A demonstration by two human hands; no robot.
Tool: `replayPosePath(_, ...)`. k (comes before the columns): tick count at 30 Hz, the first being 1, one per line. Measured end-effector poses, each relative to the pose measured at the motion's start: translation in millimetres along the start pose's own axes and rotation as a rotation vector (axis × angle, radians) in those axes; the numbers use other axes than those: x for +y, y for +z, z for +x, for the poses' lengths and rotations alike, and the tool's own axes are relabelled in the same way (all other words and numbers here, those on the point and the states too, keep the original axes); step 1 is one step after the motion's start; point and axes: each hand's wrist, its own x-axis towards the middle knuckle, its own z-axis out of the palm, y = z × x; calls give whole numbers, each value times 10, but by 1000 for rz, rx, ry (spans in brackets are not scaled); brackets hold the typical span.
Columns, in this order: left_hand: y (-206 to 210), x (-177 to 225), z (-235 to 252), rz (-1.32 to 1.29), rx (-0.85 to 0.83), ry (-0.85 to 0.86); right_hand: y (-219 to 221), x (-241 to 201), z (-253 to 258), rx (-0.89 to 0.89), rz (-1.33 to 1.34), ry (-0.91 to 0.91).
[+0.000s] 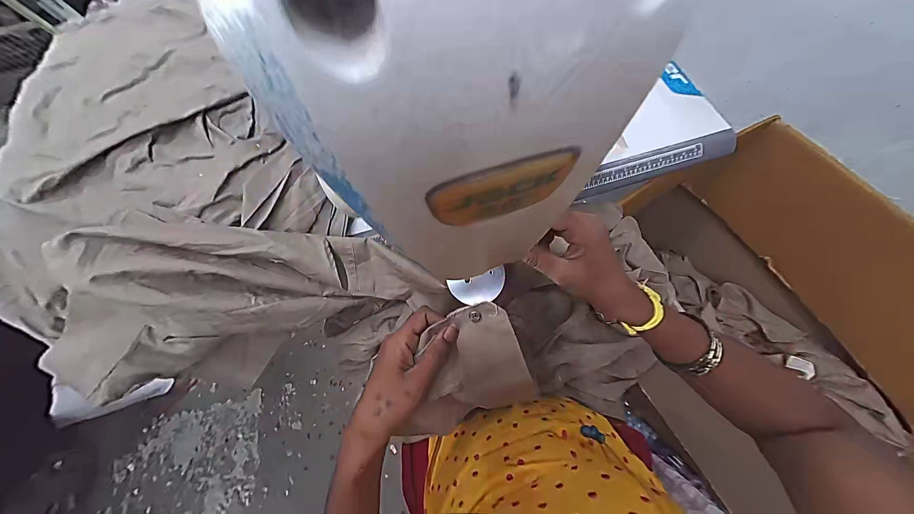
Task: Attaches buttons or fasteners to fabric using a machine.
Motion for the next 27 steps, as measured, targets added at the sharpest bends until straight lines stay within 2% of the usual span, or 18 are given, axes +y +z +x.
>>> replayPosePath(3,42,44,12,-79,-1,-57,-20,17,-138,-20,-7,82)
replayPosePath(6,74,49,9,-15,-3,-3,-23,35,-202,-40,-10,67)
replayPosePath(8,87,-17,-37,92,-153,121,-18,62,-215,-30,-8,63)
replayPosePath(10,137,-68,-38,92,-448,219,-5,109,-230,3,-11,68)
replayPosePath(11,216,-96,-24,79,-469,227,12,129,-248,25,-15,83)
replayPosePath(12,321,-146,-17,99,-340,215,37,144,-271,51,-8,107)
replayPosePath(15,651,-388,133,326,252,181,156,163,-385,116,68,179)
replayPosePath(16,753,-453,210,370,356,195,187,184,-417,132,103,177)
replayPosePath(19,921,-492,264,245,440,177,240,245,-595,149,147,182)
replayPosePath(22,914,-480,329,76,497,234,220,313,-756,152,149,197)
replayPosePath(27,871,-383,444,74,680,210,175,465,-985,180,57,253)
